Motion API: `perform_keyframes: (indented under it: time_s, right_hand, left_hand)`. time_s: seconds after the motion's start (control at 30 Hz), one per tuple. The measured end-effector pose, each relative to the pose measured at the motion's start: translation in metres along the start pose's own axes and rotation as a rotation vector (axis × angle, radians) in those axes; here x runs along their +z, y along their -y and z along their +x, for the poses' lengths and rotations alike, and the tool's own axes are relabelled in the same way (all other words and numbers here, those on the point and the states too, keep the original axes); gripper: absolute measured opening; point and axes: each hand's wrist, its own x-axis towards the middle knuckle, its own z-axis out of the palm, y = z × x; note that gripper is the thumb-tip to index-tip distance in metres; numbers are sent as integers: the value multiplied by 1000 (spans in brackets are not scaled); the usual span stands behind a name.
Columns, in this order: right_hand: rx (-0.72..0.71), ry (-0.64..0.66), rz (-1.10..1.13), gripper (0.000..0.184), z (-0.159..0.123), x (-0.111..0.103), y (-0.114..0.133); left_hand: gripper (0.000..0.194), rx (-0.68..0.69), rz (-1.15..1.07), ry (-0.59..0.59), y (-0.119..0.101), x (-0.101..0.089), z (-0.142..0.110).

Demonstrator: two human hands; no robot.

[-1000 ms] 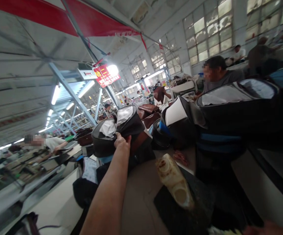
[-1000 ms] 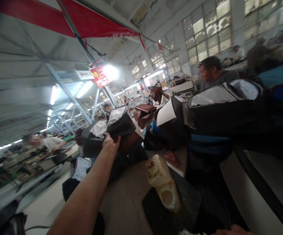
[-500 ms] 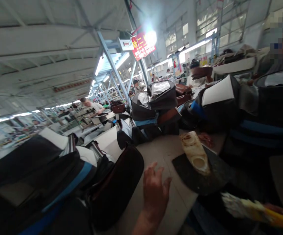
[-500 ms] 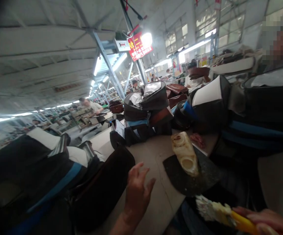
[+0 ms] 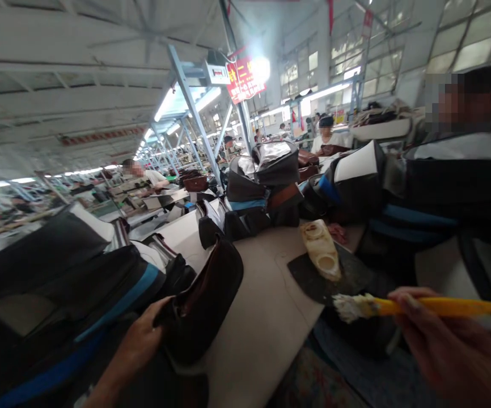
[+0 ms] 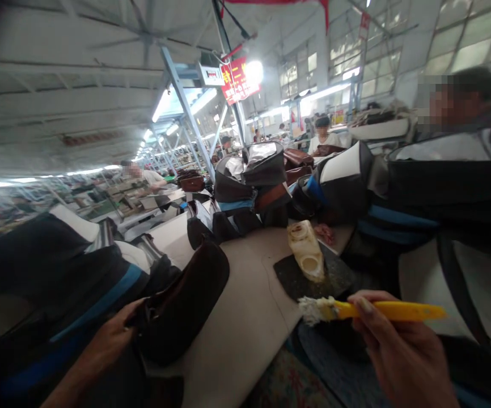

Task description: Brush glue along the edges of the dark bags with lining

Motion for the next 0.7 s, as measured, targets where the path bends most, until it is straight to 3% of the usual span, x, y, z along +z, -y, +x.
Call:
perform_keyframes:
  time_s: [0.13, 0.2, 0.3, 0.37, 0.43, 0.5, 0.7]
  right_hand:
    - [-32, -71, -81, 26, 35, 14, -2]
    - [-140, -6, -280, 29, 62, 15, -8]
    - [-285, 126, -496, 30, 100, 18, -26]
    - [-307, 205, -567, 28, 119, 24, -42]
    - [-317, 277, -640, 24, 133, 31, -59]
    - [-319, 334, -714, 19, 144, 38, -77]
    - [-258, 442, -927, 15, 160, 51, -121]
  left_hand:
    - [44, 168, -79, 80, -33, 43, 9]
    - [40, 215, -104, -16, -56, 74, 7]
    - [33, 230, -104, -270, -84, 114, -3]
    - [28, 292, -93, -394, -95, 132, -14]
    - [25, 381, -86, -444, -100, 144, -24]
    - [23, 428, -82, -449, -100, 151, -33]
    - [23, 393, -172, -254, -96, 166, -47]
